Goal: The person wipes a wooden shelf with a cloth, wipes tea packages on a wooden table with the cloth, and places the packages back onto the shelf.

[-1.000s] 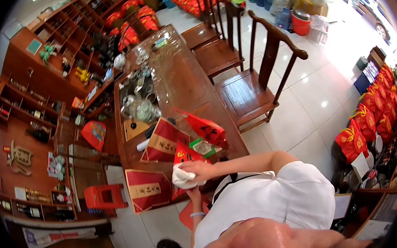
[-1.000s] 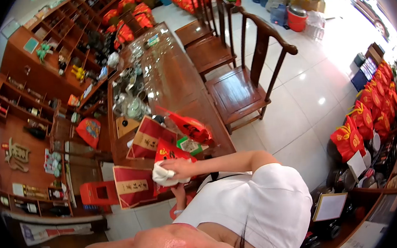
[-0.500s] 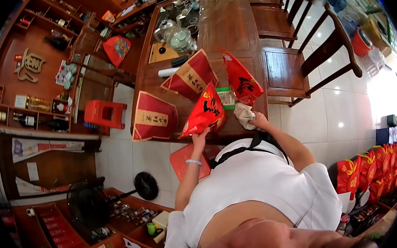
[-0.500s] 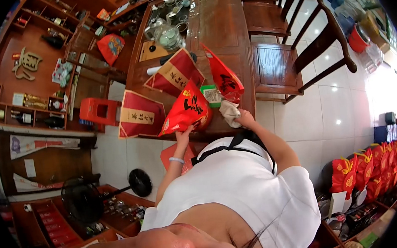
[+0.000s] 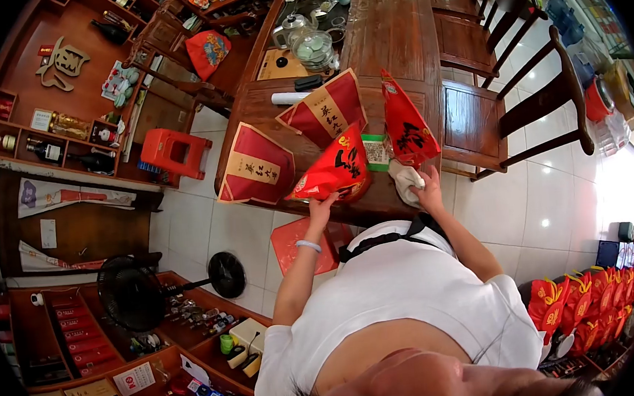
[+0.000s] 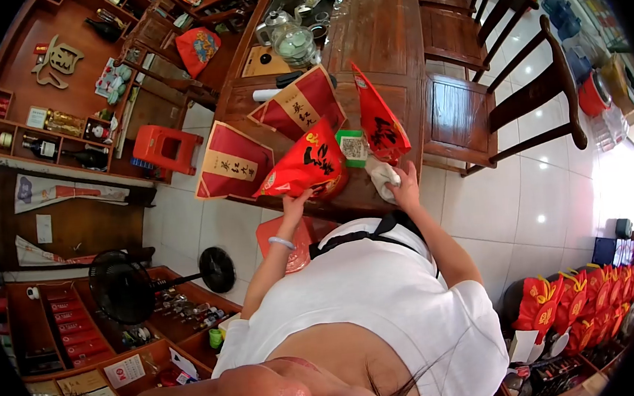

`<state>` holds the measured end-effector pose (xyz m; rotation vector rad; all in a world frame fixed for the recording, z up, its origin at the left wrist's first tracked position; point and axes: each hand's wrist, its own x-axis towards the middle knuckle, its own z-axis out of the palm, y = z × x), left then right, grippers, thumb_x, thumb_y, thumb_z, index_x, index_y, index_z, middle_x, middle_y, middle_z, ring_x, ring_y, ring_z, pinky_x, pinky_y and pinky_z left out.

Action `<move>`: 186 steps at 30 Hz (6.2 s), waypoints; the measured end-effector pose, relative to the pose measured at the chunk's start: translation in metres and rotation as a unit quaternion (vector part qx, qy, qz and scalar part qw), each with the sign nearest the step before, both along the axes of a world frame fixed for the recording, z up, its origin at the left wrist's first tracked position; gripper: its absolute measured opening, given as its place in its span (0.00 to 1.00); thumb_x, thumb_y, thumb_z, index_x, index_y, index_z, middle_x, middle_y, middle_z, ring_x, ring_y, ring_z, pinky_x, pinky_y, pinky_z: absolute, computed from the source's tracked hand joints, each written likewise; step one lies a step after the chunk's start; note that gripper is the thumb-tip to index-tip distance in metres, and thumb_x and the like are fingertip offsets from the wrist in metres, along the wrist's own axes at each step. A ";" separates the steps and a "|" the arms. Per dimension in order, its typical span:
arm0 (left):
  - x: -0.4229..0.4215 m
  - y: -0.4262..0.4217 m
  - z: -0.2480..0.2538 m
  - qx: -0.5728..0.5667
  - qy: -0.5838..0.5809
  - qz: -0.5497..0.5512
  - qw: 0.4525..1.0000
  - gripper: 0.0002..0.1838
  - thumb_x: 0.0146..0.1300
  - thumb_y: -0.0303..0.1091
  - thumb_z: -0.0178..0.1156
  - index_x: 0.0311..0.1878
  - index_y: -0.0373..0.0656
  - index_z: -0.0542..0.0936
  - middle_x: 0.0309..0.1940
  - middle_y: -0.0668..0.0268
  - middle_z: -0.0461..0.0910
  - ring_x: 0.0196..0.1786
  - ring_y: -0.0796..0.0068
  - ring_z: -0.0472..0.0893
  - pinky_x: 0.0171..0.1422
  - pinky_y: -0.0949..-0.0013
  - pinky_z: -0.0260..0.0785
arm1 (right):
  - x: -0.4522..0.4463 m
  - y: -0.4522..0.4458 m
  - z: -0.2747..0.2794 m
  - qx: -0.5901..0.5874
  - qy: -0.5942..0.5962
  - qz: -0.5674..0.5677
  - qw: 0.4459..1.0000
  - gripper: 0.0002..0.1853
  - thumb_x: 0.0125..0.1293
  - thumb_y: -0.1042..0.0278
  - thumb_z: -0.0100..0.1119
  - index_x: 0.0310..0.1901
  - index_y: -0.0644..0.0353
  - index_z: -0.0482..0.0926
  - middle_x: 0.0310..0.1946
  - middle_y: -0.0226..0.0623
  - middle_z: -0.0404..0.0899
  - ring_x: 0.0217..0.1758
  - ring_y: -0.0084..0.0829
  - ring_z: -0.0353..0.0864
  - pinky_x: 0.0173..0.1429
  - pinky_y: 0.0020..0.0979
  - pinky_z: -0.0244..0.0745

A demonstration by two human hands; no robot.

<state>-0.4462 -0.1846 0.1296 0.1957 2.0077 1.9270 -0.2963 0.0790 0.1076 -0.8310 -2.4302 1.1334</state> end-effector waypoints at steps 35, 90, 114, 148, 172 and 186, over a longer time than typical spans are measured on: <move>0.015 0.059 0.114 0.370 -0.358 -0.347 0.784 0.34 0.57 0.50 0.55 0.62 0.44 0.58 0.56 0.66 0.65 0.58 0.72 0.65 0.63 0.67 0.54 | -0.034 0.042 0.239 -0.573 0.256 0.200 0.752 0.21 0.47 0.76 0.56 0.47 0.63 0.70 0.39 0.40 0.77 0.42 0.32 0.78 0.47 0.31 0.75; 0.066 0.059 0.127 0.176 -0.188 -0.134 0.957 0.17 0.49 0.20 0.59 0.46 0.35 0.73 0.40 0.64 0.76 0.40 0.75 0.76 0.46 0.71 0.71 | -0.089 0.067 0.185 0.063 0.280 0.014 0.958 0.20 0.47 0.75 0.61 0.45 0.59 0.72 0.40 0.40 0.73 0.44 0.40 0.73 0.48 0.32 0.68; 0.066 0.061 0.144 0.142 -0.158 -0.135 0.968 0.17 0.47 0.20 0.62 0.42 0.34 0.74 0.38 0.65 0.76 0.39 0.76 0.76 0.45 0.73 0.70 | -0.054 0.044 0.083 -0.138 0.050 -0.090 0.985 0.19 0.59 0.54 0.50 0.43 0.61 0.72 0.36 0.41 0.77 0.39 0.31 0.76 0.44 0.30 0.69; 0.076 0.060 0.120 0.191 -0.215 -0.166 0.943 0.23 0.50 0.23 0.59 0.52 0.35 0.67 0.47 0.62 0.72 0.47 0.74 0.74 0.51 0.71 0.68 | -0.040 0.025 0.149 -0.732 0.145 0.051 0.664 0.25 0.62 0.49 0.47 0.51 0.61 0.68 0.44 0.38 0.76 0.39 0.27 0.79 0.39 0.29 0.78; 0.069 0.065 0.136 0.144 -0.142 -0.213 0.956 0.24 0.45 0.19 0.62 0.49 0.34 0.69 0.44 0.63 0.75 0.44 0.74 0.75 0.49 0.71 0.69 | -0.039 0.027 0.138 -0.772 0.126 0.092 0.616 0.25 0.62 0.49 0.46 0.52 0.62 0.68 0.46 0.41 0.75 0.42 0.30 0.79 0.44 0.33 0.77; 0.043 0.059 0.132 0.056 -0.036 -0.231 0.971 0.22 0.42 0.21 0.66 0.44 0.34 0.73 0.39 0.63 0.77 0.42 0.74 0.76 0.48 0.71 0.69 | -0.065 0.030 0.153 -0.633 0.083 0.112 0.762 0.17 0.62 0.61 0.48 0.48 0.64 0.72 0.44 0.37 0.76 0.42 0.30 0.77 0.45 0.31 0.75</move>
